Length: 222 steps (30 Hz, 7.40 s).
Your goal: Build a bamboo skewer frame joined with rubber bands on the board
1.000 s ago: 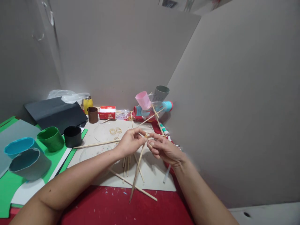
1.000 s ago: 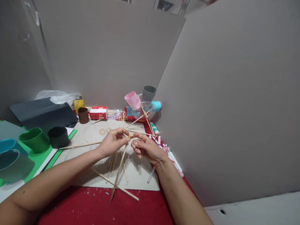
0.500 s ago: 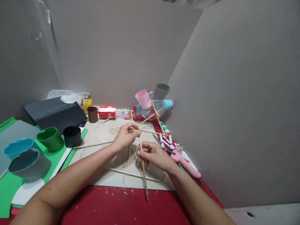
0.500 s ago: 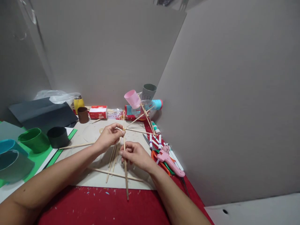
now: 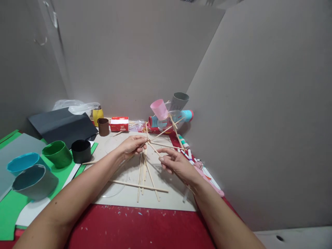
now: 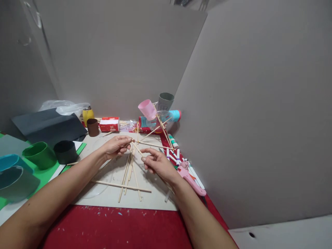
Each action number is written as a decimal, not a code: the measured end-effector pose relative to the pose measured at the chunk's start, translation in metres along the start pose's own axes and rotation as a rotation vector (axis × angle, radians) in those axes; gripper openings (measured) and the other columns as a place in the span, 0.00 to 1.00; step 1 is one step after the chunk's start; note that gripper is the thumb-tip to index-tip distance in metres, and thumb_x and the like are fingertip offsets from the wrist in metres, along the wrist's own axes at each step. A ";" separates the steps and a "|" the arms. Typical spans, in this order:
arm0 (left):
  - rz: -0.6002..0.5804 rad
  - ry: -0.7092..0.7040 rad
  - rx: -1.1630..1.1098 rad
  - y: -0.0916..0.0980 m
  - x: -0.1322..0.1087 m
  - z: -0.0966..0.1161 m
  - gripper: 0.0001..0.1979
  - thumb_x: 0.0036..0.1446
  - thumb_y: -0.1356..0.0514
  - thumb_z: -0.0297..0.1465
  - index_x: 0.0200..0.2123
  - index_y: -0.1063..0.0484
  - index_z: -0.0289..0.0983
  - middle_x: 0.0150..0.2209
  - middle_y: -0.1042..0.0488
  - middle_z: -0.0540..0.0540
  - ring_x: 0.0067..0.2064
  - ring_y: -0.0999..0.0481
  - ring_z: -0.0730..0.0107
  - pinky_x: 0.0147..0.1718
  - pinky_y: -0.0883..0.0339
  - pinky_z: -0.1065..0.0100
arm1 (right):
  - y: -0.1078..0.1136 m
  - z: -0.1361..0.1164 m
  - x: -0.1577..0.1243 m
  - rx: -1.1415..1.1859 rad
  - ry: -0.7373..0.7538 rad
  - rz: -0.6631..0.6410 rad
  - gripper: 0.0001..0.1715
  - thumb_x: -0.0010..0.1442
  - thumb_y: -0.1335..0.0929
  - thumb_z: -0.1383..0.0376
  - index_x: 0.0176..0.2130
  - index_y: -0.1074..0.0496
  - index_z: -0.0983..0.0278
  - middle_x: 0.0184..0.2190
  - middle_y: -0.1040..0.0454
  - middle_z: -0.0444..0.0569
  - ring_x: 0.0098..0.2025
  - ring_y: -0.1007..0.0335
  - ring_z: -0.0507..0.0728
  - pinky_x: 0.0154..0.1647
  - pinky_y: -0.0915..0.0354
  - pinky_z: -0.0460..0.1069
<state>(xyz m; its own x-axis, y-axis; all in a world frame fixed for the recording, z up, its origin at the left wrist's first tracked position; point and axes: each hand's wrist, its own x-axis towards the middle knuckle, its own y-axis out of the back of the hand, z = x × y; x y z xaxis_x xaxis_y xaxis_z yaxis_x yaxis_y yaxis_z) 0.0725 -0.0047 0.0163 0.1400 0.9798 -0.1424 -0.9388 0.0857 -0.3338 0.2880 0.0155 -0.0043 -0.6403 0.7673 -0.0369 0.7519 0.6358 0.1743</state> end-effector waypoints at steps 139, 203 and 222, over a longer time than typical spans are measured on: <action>0.213 -0.172 1.510 0.080 0.015 -0.002 0.04 0.46 0.39 0.28 0.24 0.24 0.39 0.25 0.25 0.45 0.25 0.33 0.68 0.27 0.47 0.69 | 0.012 0.007 0.000 -1.281 -0.002 -0.035 0.16 0.58 0.39 0.64 0.23 0.30 0.62 0.23 0.27 0.49 0.23 0.38 0.54 0.24 0.56 0.48; 0.293 -0.191 1.099 0.059 0.025 -0.022 0.11 0.53 0.45 0.27 0.37 0.23 0.34 0.32 0.23 0.46 0.33 0.29 0.70 0.34 0.39 0.71 | -0.012 0.024 0.015 -0.873 0.491 0.386 0.13 0.64 0.41 0.63 0.31 0.31 0.61 0.29 0.24 0.49 0.30 0.30 0.57 0.31 0.40 0.49; 0.218 -0.059 0.557 0.057 0.012 0.011 0.11 0.55 0.40 0.38 0.33 0.30 0.35 0.22 0.35 0.53 0.17 0.46 0.83 0.16 0.55 0.75 | -0.008 0.032 0.019 -0.931 0.448 0.314 0.14 0.66 0.41 0.62 0.35 0.29 0.60 0.33 0.23 0.50 0.35 0.27 0.59 0.36 0.37 0.51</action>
<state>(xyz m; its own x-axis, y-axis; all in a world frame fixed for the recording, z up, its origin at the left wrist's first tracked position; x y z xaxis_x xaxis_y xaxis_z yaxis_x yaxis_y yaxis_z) 0.0168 0.0141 0.0058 -0.0766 0.9925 -0.0955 -0.9698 -0.0519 0.2382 0.2745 0.0279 -0.0381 -0.5812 0.6643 0.4700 0.5983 -0.0428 0.8002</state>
